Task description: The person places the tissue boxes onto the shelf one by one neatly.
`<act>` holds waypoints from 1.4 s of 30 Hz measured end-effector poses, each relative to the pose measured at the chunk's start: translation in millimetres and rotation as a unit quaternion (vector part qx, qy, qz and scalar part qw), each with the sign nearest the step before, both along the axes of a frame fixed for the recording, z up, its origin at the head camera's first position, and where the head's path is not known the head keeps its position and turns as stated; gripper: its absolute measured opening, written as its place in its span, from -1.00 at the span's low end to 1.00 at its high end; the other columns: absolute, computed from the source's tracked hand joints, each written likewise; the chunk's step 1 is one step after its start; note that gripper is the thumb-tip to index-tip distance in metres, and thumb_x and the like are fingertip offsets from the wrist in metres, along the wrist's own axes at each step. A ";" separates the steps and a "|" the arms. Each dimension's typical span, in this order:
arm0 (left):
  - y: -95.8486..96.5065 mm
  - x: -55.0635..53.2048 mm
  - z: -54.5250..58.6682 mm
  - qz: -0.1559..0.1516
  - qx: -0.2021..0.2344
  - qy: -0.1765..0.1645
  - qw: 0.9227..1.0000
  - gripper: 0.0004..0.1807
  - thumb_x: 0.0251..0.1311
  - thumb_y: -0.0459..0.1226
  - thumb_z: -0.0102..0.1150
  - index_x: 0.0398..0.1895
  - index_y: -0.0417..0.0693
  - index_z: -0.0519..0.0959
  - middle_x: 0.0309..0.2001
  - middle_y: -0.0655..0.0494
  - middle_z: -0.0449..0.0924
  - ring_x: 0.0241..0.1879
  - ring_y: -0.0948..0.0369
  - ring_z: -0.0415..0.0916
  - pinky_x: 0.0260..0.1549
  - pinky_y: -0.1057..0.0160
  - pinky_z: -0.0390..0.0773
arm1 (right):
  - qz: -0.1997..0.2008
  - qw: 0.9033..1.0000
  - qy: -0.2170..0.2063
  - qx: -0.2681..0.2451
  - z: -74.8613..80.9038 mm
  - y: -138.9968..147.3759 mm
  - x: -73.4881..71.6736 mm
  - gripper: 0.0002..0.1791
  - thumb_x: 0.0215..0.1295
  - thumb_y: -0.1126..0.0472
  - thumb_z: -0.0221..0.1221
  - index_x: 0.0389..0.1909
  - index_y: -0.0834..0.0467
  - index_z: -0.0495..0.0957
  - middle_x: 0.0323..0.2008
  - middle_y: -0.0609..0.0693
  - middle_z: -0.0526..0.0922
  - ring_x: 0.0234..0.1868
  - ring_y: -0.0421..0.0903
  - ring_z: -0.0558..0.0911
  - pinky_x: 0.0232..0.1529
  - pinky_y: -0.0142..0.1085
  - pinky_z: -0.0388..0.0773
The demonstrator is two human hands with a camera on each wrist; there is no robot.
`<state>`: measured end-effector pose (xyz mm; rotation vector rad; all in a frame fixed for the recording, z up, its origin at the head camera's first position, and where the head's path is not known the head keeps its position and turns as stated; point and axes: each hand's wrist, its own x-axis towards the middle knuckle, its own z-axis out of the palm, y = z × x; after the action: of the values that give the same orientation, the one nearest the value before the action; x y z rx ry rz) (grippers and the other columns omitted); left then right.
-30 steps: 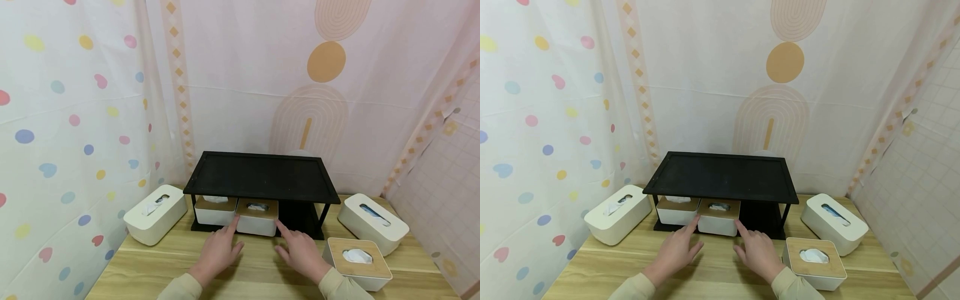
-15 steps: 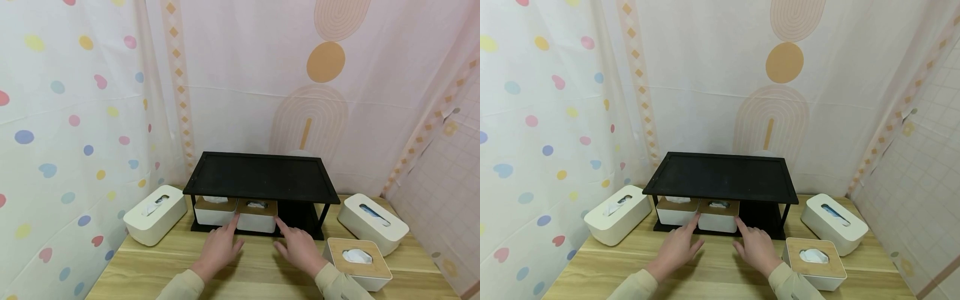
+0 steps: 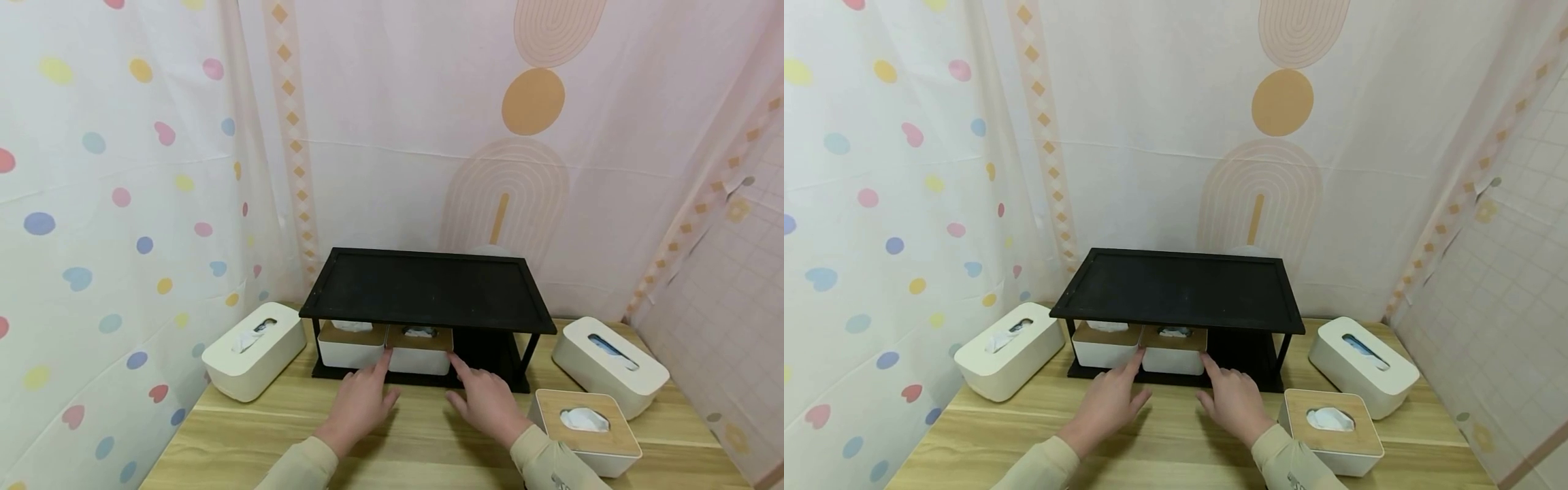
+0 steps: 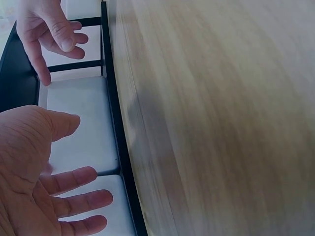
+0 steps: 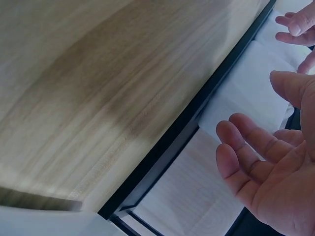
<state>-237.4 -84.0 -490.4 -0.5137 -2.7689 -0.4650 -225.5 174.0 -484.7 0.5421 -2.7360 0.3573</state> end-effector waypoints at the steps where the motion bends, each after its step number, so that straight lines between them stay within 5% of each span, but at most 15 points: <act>1: 0.2 0.0 0.0 0.000 -0.001 0.001 1.000 -0.16 0.32 -0.08 0.47 0.59 -0.13 0.35 -0.11 -0.07 0.81 -0.17 0.01 0.76 -0.16 -0.08 0.67 | 0.000 1.000 0.001 0.001 -0.4 0.1 -0.4 -0.25 0.36 0.02 0.46 0.50 0.15 0.45 -0.10 0.04 0.87 -0.18 0.05 0.81 -0.16 -0.03 0.75; 26: 3.7 7.0 3.8 -0.007 -0.008 0.000 1.000 -0.11 0.34 -0.04 0.44 0.59 -0.26 0.30 -0.07 -0.11 0.83 -0.19 -0.01 0.77 -0.17 -0.05 0.68 | 0.004 1.000 0.009 -0.005 4.7 -2.0 8.1 -0.20 0.34 0.03 0.47 0.52 0.16 0.43 -0.12 0.04 0.87 -0.22 -0.01 0.81 -0.19 -0.08 0.75; 35: 18.7 20.7 10.4 -0.047 0.010 -0.050 0.998 -0.07 0.39 0.04 0.38 0.65 -0.20 0.22 0.13 -0.18 0.78 0.04 -0.09 0.77 0.16 -0.23 0.68 | -0.020 0.999 -0.001 -0.045 23.8 7.2 27.0 -0.16 0.33 -0.01 0.48 0.57 0.06 0.40 -0.04 -0.03 0.87 -0.15 0.05 0.81 -0.17 -0.02 0.75; 38: 26.9 27.8 15.0 -0.071 0.016 -0.060 0.996 -0.05 0.39 0.07 0.37 0.65 -0.20 0.22 0.14 -0.14 0.78 -0.03 -0.03 0.79 0.09 -0.13 0.73 | -0.028 0.998 -0.003 -0.058 34.1 19.0 35.5 -0.13 0.33 -0.02 0.48 0.60 0.05 0.37 0.00 -0.02 0.86 -0.12 0.05 0.82 -0.15 0.00 0.76; 42: 39.9 37.9 21.6 -0.107 0.030 -0.086 0.990 -0.05 0.40 0.09 0.34 0.66 -0.20 0.22 0.09 -0.06 0.80 -0.38 0.17 0.69 -0.10 0.06 0.77 | -0.042 0.997 0.015 -0.069 50.3 46.7 48.5 -0.11 0.35 -0.01 0.47 0.62 0.09 0.34 0.02 0.04 0.85 -0.13 0.01 0.82 -0.21 -0.03 0.76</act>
<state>-199.5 -44.1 -468.8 -0.7958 -2.8635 -0.6687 -177.1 220.7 -434.5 0.3920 -2.6707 0.5096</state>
